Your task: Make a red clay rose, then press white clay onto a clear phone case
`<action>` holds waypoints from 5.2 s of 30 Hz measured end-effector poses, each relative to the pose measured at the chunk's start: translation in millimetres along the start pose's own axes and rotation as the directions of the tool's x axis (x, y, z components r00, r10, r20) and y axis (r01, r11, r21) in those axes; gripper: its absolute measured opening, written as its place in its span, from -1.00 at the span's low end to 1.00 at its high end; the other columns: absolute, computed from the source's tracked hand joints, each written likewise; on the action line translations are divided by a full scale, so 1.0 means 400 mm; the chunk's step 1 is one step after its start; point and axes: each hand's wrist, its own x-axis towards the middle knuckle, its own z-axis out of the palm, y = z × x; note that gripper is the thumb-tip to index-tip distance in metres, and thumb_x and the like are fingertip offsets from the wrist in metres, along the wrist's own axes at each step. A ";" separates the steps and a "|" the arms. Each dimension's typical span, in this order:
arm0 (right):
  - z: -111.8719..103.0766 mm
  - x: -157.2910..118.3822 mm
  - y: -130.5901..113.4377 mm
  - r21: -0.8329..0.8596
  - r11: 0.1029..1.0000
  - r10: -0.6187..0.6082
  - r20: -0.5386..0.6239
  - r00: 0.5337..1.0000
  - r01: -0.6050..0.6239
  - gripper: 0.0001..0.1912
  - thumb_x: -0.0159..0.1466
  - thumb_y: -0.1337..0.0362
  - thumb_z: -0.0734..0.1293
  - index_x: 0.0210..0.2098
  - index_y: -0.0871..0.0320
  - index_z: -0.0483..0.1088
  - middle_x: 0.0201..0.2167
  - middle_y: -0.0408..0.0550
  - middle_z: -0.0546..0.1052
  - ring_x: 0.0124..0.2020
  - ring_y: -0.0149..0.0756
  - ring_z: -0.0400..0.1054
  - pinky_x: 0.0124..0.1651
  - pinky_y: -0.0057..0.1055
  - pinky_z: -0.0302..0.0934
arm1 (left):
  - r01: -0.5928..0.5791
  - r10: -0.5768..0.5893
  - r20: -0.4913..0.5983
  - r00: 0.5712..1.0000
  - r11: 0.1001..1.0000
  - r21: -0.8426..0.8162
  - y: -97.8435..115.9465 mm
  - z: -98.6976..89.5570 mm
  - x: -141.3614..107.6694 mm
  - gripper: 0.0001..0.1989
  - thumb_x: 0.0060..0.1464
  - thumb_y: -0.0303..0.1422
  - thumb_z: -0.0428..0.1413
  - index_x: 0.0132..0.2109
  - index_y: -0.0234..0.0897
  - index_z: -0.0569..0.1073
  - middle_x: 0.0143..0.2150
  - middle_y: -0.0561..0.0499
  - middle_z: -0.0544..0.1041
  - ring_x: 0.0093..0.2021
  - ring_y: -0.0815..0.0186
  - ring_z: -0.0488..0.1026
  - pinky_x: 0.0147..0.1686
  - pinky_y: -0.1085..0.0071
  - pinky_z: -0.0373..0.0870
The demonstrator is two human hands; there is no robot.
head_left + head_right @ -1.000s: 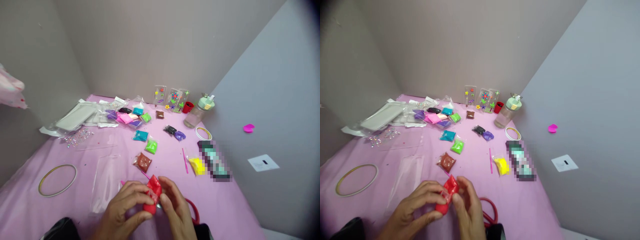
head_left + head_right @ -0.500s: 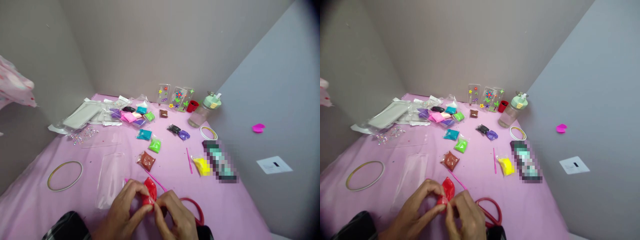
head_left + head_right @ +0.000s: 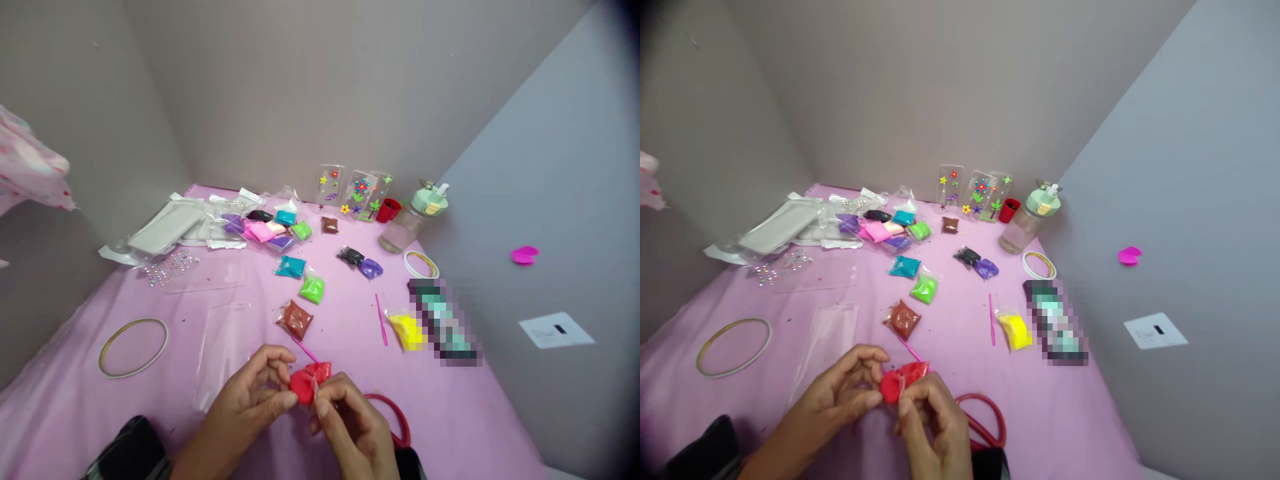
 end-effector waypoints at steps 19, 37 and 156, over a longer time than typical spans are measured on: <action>0.028 -0.016 0.060 -0.357 0.840 -0.378 0.155 0.913 0.408 -0.81 0.40 0.37 0.21 -0.32 0.10 0.41 -0.41 -0.06 0.48 -0.37 -0.29 0.39 -0.31 -0.42 0.23 | -0.094 0.137 -0.062 0.989 0.886 0.454 -0.007 0.024 0.003 -0.84 0.14 -0.47 0.06 -0.38 -0.20 0.25 -0.32 0.10 0.29 -0.35 0.33 0.24 -0.36 0.42 0.21; 0.026 -0.001 0.027 0.068 0.998 0.002 0.059 0.998 -0.006 -0.58 0.34 -0.08 0.32 -0.42 0.13 0.45 -0.44 -0.09 0.44 -0.38 -0.30 0.33 -0.29 -0.42 0.21 | 0.008 -0.016 0.106 0.994 0.997 0.078 0.047 -0.023 -0.004 -0.94 0.11 -0.34 0.26 -0.27 -0.21 0.54 -0.18 0.03 0.48 -0.14 0.26 0.50 -0.13 0.38 0.40; -0.026 0.021 -0.021 -0.068 0.996 0.072 0.160 0.985 -0.062 -0.75 0.23 0.24 0.48 -0.10 0.08 0.50 -0.14 -0.05 0.60 -0.09 -0.16 0.49 0.04 -0.34 0.36 | -0.033 0.063 -0.066 0.996 0.925 0.379 0.091 -0.033 -0.036 -0.88 0.07 -0.31 0.28 -0.37 -0.18 0.50 -0.30 0.09 0.42 -0.21 0.28 0.39 -0.13 0.38 0.35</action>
